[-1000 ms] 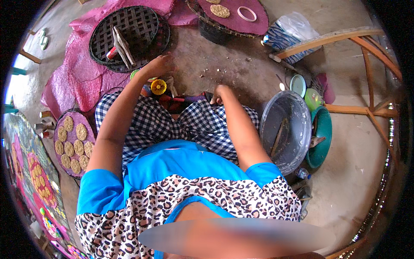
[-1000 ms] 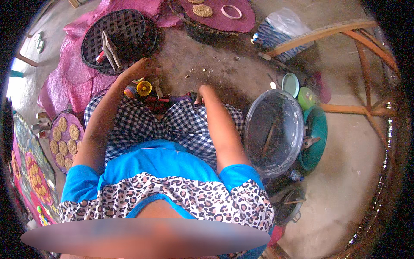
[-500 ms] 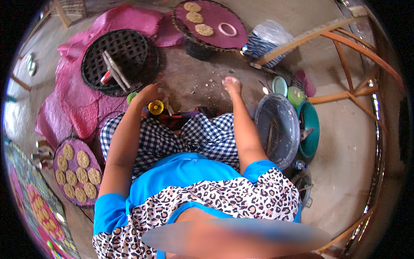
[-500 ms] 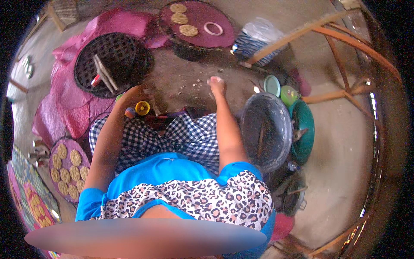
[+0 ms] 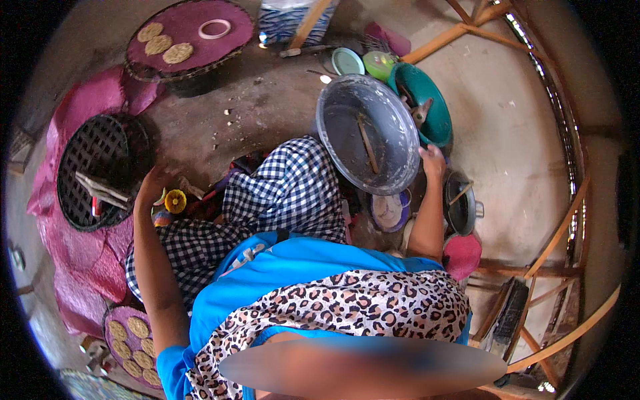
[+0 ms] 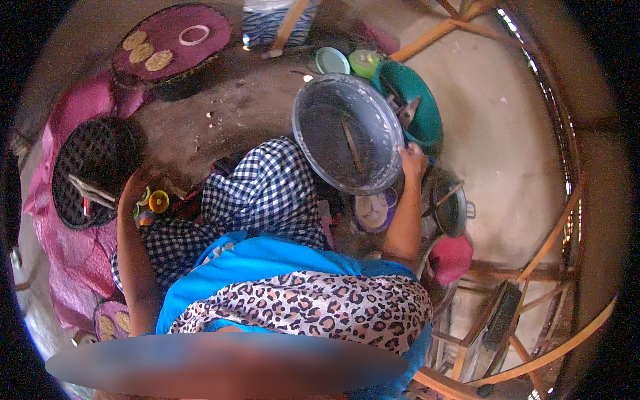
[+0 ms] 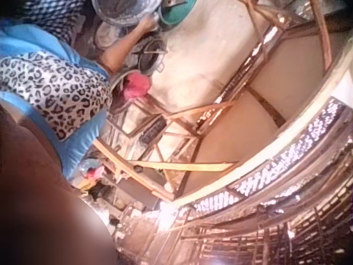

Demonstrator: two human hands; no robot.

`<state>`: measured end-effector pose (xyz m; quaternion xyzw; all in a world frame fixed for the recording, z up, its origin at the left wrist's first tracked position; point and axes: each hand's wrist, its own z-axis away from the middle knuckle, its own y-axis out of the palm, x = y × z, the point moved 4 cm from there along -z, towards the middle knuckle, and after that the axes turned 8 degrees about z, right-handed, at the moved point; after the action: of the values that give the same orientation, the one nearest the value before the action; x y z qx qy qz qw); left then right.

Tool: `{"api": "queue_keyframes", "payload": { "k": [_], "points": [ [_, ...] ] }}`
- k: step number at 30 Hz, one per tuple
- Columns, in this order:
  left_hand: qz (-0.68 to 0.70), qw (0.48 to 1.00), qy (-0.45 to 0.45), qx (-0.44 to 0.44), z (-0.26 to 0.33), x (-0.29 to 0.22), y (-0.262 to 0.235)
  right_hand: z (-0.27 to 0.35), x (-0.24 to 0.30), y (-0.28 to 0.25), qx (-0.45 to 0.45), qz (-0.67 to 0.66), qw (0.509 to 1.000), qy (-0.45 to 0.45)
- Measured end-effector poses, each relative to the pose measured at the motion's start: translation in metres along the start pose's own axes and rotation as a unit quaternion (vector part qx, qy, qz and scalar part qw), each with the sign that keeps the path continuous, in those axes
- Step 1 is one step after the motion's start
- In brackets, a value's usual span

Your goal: The person sits on the floor and uses a manual noodle press to extrude dough into thin strands, placing the resulting noodle nests onto a woven tray. The person repeatedly scoops dough from a bowl, loads it into the press, and extrudes it, then arranges the finished noodles on the tray.

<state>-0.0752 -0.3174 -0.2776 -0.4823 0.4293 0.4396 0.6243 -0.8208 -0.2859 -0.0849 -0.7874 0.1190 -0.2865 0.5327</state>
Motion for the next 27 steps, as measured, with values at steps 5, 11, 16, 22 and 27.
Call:
{"api": "queue_keyframes", "payload": {
  "k": [5, 11, 16, 22, 27],
  "points": [
    [0.044, 0.999, 0.023, 0.001, -0.006, -0.010, 0.008, 0.066, -0.095, 0.045, 0.012, -0.183, 0.966, 0.184],
    [0.090, 0.995, -0.046, 0.010, -0.006, 0.020, 0.014, 0.130, -0.092, 0.110, 0.283, -0.514, 0.683, 0.435],
    [-0.310, 0.948, 0.067, -0.022, -0.004, 0.012, 0.047, 0.123, -0.067, 0.126, 0.237, -0.556, 0.675, 0.424],
    [-0.356, 0.934, -0.010, -0.015, -0.015, 0.027, 0.065, 0.112, -0.040, 0.096, 0.189, -0.607, 0.680, 0.365],
    [0.026, 0.998, -0.058, -0.011, -0.080, 0.047, 0.062, 0.101, -0.008, 0.068, 0.150, -0.637, 0.679, 0.334]
  ]
}}
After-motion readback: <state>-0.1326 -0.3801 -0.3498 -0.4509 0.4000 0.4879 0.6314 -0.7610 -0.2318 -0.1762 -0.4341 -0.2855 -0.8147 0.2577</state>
